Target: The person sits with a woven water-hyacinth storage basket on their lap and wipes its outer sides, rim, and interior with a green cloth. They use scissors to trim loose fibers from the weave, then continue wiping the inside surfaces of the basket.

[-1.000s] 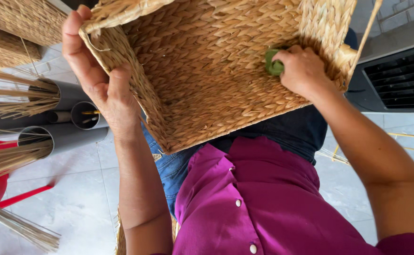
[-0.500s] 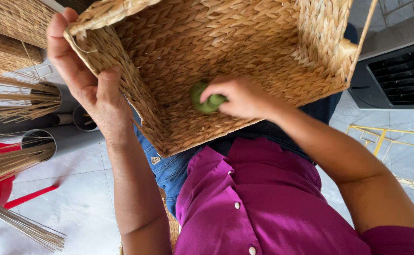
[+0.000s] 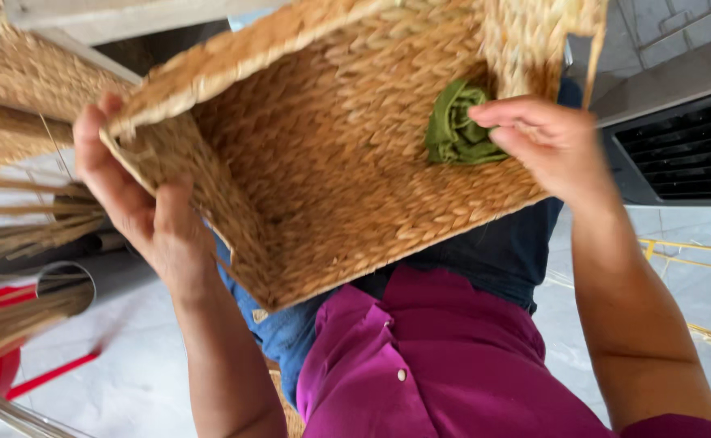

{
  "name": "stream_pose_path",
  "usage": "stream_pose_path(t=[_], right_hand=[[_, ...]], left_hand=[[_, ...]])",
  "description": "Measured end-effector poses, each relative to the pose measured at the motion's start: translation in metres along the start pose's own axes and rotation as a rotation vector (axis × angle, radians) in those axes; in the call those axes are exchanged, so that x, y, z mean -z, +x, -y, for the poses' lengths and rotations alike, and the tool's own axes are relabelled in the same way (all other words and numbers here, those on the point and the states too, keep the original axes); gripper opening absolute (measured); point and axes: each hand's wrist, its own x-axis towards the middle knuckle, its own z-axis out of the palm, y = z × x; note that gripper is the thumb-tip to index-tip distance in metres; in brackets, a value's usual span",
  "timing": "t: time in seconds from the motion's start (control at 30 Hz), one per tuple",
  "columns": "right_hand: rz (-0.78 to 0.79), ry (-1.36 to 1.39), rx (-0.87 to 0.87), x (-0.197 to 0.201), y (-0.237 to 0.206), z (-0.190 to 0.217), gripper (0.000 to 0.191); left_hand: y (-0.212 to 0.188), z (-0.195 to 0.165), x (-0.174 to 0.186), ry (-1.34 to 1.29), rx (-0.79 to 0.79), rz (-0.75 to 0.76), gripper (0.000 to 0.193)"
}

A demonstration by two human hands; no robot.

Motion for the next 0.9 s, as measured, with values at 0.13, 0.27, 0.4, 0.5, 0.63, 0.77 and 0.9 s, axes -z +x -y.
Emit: stream_pose_path(t=[0.13, 0.27, 0.4, 0.5, 0.63, 0.77, 0.9], right_hand=[[-0.452, 0.374, 0.078, 0.069, 0.010, -0.009, 0.012], [-0.646, 0.657, 0.154, 0.117, 0.075, -0.082, 0.010], [-0.646, 0.603, -0.113, 0.116, 0.162, -0.162, 0.022], [-0.415, 0.569, -0.097, 0.098, 0.216, -0.187, 0.022], [-0.578, 0.162, 0.051, 0.069, 0.257, -0.200, 0.022], [-0.676, -0.419, 0.078, 0.066, 0.275, -0.195, 0.027], [-0.617, -0.603, 0.014, 0.073, 0.282, -0.188, 0.038]], left_hand=[[-0.004, -0.011, -0.008, 0.055, 0.012, -0.050, 0.068], [-0.007, -0.018, -0.014, 0.106, 0.010, -0.107, 0.075], [-0.014, -0.021, -0.015, 0.170, 0.017, -0.184, 0.075], [-0.018, -0.016, -0.005, 0.167, -0.021, -0.165, 0.074], [-0.017, -0.001, 0.024, -0.080, 0.011, -0.301, 0.069], [-0.013, 0.014, 0.044, -0.094, 0.103, -0.370, 0.069], [-0.004, 0.011, 0.045, -0.061, 0.197, -0.395, 0.069]])
